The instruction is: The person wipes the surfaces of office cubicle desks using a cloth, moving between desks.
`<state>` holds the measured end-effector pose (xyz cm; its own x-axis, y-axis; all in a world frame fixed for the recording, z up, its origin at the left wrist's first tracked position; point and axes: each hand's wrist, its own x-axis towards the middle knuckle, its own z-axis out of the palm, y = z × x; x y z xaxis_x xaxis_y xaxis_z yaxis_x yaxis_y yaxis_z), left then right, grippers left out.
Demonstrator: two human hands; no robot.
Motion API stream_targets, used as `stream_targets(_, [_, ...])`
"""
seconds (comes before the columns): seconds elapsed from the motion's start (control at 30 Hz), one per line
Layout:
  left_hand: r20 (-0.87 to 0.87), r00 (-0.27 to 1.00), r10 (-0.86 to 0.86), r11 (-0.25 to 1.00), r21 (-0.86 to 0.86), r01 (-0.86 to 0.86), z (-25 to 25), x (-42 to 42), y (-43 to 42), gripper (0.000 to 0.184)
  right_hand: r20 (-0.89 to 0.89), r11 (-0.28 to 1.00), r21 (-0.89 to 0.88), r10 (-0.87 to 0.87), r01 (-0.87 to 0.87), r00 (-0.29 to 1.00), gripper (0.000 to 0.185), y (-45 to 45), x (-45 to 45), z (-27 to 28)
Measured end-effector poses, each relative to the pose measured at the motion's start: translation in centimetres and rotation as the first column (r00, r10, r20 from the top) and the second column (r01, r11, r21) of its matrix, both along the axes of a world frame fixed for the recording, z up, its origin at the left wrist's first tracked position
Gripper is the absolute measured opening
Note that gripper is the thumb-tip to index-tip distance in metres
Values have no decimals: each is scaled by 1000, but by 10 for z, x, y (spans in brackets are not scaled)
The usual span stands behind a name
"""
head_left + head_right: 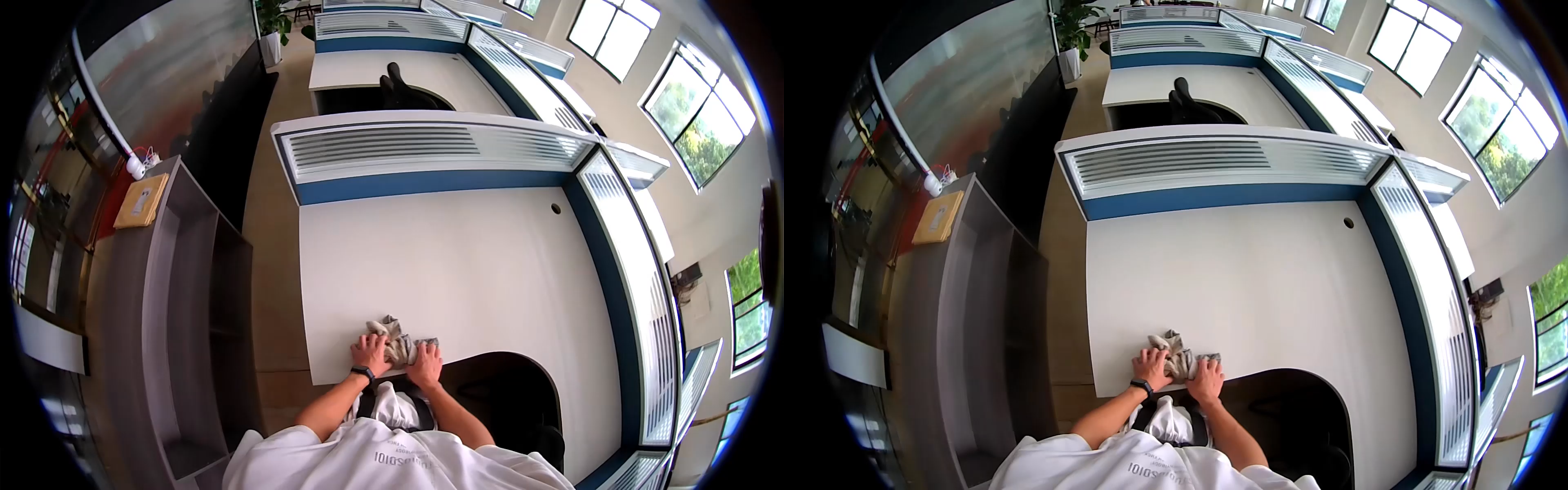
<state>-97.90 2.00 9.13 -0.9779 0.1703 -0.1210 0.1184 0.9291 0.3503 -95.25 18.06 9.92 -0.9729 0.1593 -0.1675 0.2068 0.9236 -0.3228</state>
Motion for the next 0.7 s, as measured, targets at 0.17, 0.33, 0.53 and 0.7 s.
stream_targets(0.17, [57,997,-54,997,-52,57,3,-28,58,59,-22,1000,10,-14,15,1000,58,47,-20,5])
stream_targets(0.33, [5,999,-36,996,-82,37,2,-46,69,50,13,999,-38,19,-18,1000,53,59,-41,-3])
stream_targets(0.53, [19,1000,18,996,-84,-16,8,-103,82,47,28,999,-54,10,-8,1000,56,64,-97,-1])
stream_targets(0.7, [79,988,131,988,-93,-124,20,-172,92,46,70,997,-26,80,-79,994,54,72,-183,10])
